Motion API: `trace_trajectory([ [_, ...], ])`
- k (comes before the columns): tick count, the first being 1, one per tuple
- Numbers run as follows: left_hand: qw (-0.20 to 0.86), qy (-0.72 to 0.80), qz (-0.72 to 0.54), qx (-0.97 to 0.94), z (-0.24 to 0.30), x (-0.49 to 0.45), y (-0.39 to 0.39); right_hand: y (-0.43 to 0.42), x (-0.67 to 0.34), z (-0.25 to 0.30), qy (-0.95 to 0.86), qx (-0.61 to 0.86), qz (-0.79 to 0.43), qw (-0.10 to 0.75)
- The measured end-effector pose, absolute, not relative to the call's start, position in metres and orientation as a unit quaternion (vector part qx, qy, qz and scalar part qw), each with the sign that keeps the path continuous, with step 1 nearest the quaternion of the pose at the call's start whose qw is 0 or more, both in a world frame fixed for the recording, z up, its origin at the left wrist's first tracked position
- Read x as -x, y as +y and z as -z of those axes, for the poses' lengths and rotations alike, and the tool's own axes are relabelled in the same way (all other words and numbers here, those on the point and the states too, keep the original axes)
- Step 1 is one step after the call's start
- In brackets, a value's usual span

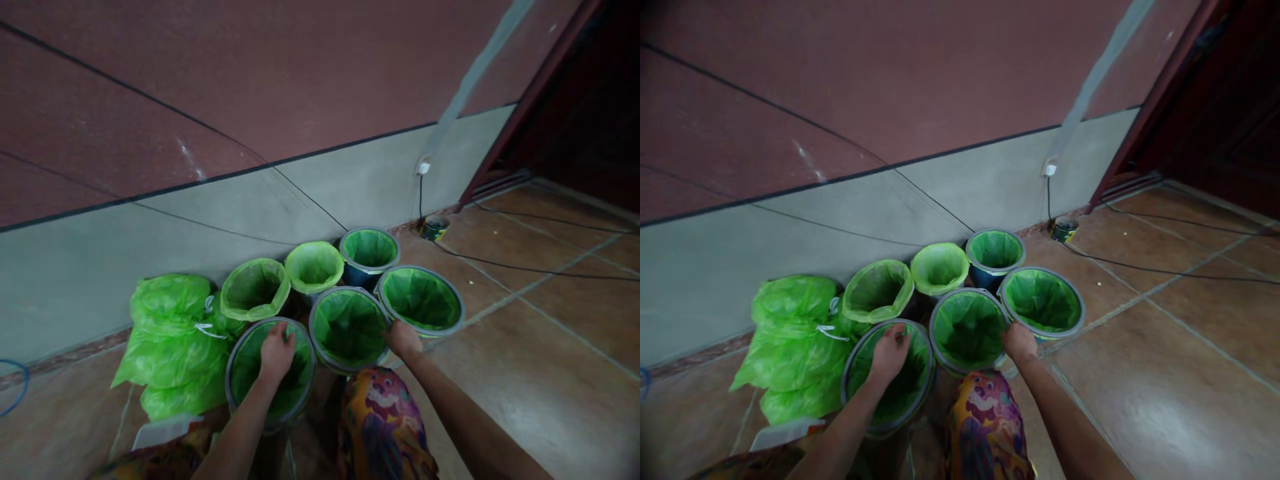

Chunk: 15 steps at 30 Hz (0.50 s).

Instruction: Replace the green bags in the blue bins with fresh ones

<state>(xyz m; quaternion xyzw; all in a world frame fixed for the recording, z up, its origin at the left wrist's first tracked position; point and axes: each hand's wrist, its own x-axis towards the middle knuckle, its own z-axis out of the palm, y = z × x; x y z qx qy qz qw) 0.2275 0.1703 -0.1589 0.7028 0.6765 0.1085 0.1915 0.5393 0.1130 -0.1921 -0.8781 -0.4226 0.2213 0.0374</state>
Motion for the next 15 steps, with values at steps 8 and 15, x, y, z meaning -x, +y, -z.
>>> trace_trajectory([
  [8,0.188,0.649,0.103,-0.73,0.183,-0.317,0.227,0.126,-0.538,0.204,-0.395,0.887,-0.238,0.032],
  [15,0.177,0.704,0.099,-0.681,0.193,-0.324,0.233,0.13,-0.531,0.206,-0.364,0.907,-0.207,0.034],
])
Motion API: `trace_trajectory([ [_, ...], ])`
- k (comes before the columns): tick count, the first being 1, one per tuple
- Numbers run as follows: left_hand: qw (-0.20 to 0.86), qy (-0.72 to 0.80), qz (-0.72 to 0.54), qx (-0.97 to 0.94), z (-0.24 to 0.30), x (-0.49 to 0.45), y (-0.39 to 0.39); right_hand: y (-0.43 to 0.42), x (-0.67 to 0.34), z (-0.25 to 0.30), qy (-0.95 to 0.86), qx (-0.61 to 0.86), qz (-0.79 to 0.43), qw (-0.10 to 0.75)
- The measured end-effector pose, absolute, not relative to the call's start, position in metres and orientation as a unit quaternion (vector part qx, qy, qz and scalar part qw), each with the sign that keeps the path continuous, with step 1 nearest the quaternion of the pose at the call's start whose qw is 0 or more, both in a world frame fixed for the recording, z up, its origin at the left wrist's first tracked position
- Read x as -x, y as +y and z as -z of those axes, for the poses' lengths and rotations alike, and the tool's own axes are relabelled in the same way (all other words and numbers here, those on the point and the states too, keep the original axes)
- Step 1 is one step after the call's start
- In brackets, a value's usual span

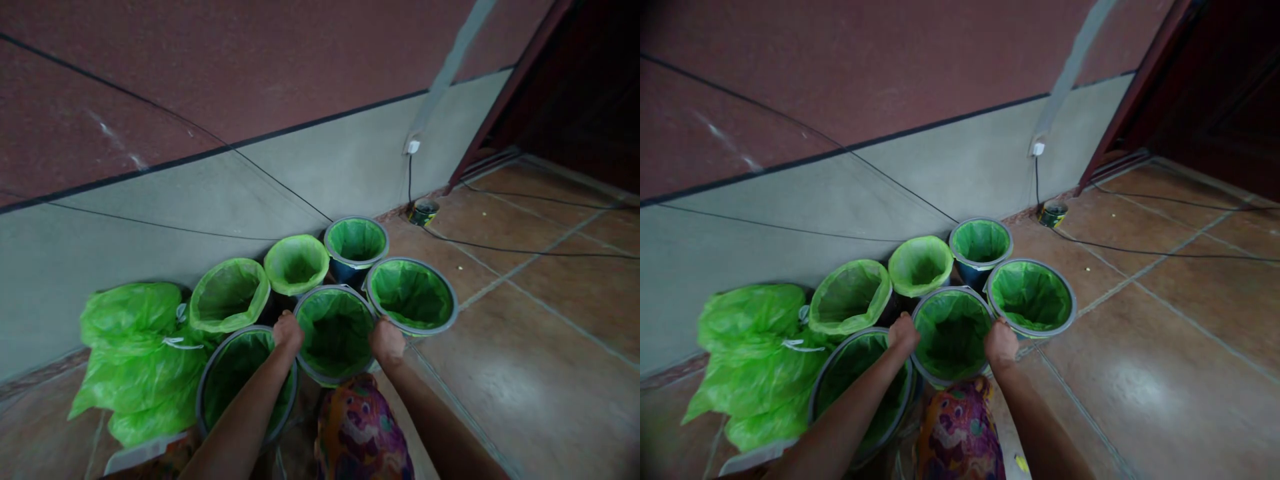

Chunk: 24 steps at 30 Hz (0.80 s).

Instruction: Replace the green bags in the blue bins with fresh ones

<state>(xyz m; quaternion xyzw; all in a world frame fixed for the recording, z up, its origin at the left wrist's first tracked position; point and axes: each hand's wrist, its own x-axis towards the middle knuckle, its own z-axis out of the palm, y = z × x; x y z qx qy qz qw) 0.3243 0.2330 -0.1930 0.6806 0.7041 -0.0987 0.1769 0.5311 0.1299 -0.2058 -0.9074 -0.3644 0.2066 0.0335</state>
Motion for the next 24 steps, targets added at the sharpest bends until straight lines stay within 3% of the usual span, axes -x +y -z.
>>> trace_trajectory([
  [18,0.169,0.634,0.154,-0.739,0.184,-0.316,0.238,0.132,-0.547,0.201,-0.455,0.869,-0.196,-0.018],
  [24,0.139,0.632,0.146,-0.748,0.173,-0.312,0.234,0.117,-0.554,0.189,-0.402,0.898,-0.171,0.049],
])
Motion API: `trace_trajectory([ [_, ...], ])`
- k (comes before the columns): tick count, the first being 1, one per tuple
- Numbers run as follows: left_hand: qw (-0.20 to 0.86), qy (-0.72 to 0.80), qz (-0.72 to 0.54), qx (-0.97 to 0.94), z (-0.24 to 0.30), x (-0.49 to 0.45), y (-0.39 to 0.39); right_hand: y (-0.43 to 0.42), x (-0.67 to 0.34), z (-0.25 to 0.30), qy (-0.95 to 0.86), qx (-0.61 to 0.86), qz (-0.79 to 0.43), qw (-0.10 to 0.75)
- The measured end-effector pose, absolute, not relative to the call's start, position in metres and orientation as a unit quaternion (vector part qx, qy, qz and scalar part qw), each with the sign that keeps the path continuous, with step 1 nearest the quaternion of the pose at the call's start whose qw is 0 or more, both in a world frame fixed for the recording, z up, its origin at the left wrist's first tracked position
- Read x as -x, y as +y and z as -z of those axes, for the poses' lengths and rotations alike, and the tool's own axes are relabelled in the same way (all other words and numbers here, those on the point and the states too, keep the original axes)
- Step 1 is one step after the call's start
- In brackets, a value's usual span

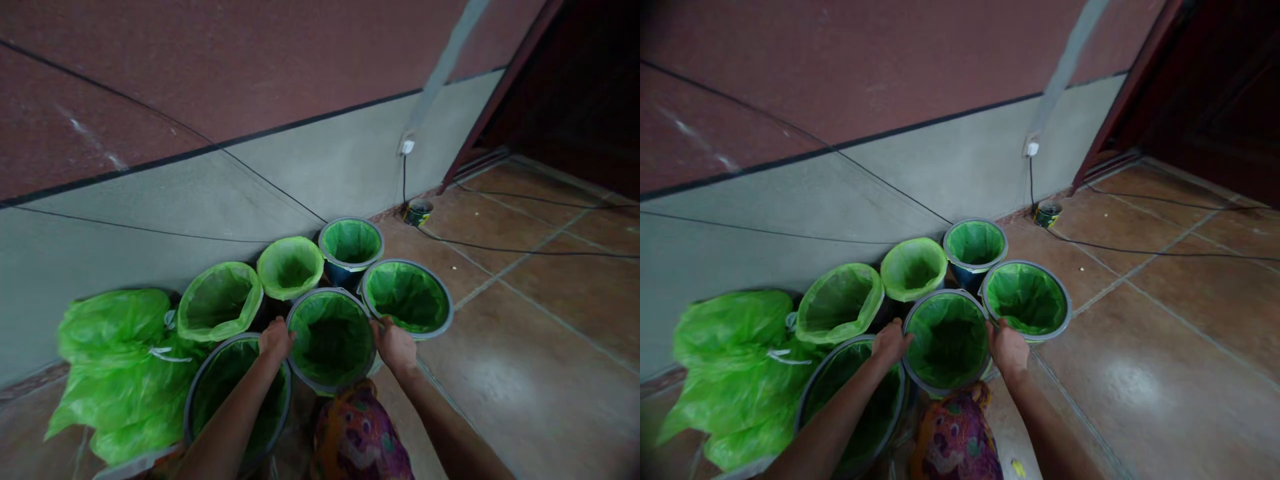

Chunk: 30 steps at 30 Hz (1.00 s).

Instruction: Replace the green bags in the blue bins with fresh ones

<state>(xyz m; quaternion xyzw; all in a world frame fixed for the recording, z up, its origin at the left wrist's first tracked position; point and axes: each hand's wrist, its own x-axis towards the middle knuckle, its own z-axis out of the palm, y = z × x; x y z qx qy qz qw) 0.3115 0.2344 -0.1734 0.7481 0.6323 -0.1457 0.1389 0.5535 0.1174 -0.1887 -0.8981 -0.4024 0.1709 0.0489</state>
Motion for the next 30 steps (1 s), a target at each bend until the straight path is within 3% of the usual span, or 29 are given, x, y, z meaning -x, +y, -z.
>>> trace_trajectory([
  [4,0.092,0.603,0.045,-0.791,0.16,-0.336,0.236,0.104,-0.604,0.182,-0.327,0.933,-0.108,0.102],
  [8,0.141,0.525,-0.027,-0.839,0.151,-0.408,0.248,0.105,-0.68,0.192,-0.254,0.961,-0.05,0.093],
  [12,0.159,0.496,-0.005,-0.853,0.156,-0.499,0.266,0.121,-0.738,0.208,-0.275,0.956,-0.096,0.041],
  [16,0.163,0.508,0.104,-0.84,0.172,-0.558,0.278,0.133,-0.763,0.217,-0.3,0.941,-0.153,0.014],
  [19,0.161,0.525,0.137,-0.824,0.185,-0.573,0.28,0.136,-0.767,0.22,-0.296,0.944,-0.143,0.005],
  [30,0.135,0.569,0.081,-0.807,0.197,-0.574,0.276,0.136,-0.762,0.224,-0.296,0.95,-0.095,0.003],
])
